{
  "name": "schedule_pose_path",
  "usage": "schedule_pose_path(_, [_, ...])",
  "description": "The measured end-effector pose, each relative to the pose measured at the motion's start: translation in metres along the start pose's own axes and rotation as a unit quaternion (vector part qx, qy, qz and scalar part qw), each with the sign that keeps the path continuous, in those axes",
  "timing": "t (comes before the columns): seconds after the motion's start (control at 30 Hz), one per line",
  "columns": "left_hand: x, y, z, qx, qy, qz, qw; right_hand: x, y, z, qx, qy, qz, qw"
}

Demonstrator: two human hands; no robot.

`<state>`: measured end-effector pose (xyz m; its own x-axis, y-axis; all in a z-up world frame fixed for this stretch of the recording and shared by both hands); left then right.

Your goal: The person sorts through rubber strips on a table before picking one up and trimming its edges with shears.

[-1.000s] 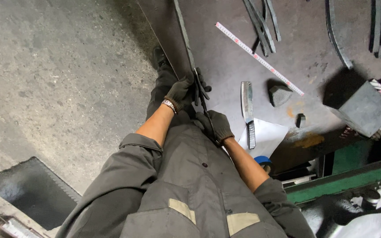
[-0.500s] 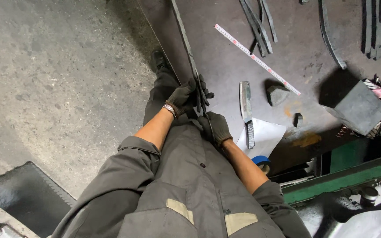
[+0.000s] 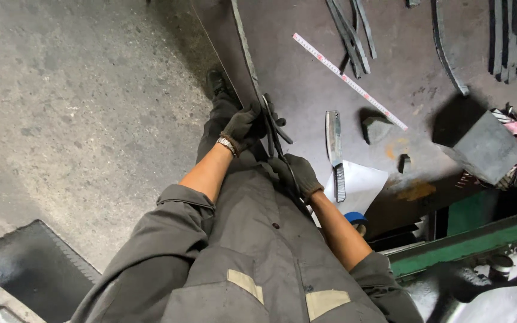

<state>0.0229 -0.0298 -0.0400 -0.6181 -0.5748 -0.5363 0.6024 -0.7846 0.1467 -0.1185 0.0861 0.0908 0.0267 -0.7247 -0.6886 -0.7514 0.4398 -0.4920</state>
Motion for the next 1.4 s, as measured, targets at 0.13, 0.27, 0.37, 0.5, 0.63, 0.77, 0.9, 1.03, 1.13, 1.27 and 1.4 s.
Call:
schedule_pose_path(0.13, [-0.004,-0.009,0.006,-0.007,-0.045,-0.002,0.999,0.011,-0.007,-0.009,0.103,-0.130,0.267,0.949])
schedule_pose_path(0.27, [-0.005,-0.007,0.017,-0.032,-0.097,0.017,0.995,0.010,0.005,0.001,0.095,-0.091,0.209,0.969])
schedule_pose_path(0.37, [-0.011,-0.007,0.015,-0.026,-0.090,0.020,0.995,0.004,0.009,0.012,-0.010,-0.004,0.038,0.999])
schedule_pose_path(0.5, [-0.011,-0.006,0.017,-0.025,-0.091,0.020,0.995,-0.001,0.008,0.020,-0.124,0.073,-0.065,0.987])
schedule_pose_path(0.63, [-0.008,0.002,0.018,-0.005,-0.113,0.021,0.993,-0.004,0.001,0.007,0.076,-0.011,0.211,0.974])
schedule_pose_path(0.77, [-0.002,0.010,0.022,0.027,-0.092,0.019,0.995,-0.003,0.001,0.009,-0.137,0.057,-0.044,0.988])
schedule_pose_path(0.9, [0.001,0.007,0.012,0.019,-0.076,0.047,0.996,-0.012,-0.010,-0.009,-0.063,0.082,-0.075,0.992])
schedule_pose_path(1.03, [0.003,0.002,0.009,0.032,-0.085,0.044,0.995,-0.010,-0.016,-0.014,-0.056,0.049,-0.045,0.996])
schedule_pose_path(1.13, [0.001,-0.004,0.007,0.022,-0.100,0.043,0.994,-0.001,0.001,-0.006,0.162,-0.059,0.231,0.957])
schedule_pose_path(1.27, [-0.002,0.000,0.019,0.014,-0.135,0.046,0.990,-0.004,-0.010,-0.016,0.128,-0.063,0.184,0.973])
schedule_pose_path(1.4, [-0.006,0.005,0.023,0.021,-0.113,0.036,0.993,-0.009,-0.019,-0.016,-0.066,0.040,-0.036,0.996])
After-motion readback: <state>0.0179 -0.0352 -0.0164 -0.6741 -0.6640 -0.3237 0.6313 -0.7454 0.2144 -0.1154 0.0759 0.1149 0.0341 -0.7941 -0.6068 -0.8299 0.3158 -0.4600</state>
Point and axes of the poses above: each hand's wrist, its own x-axis towards the middle knuckle, its own z-axis out of the palm, y = z × x, the point moved 2 cm from there along x, towards the middle knuckle, and after that the axes turned 13 degrees about z, right-handed, at the moved point
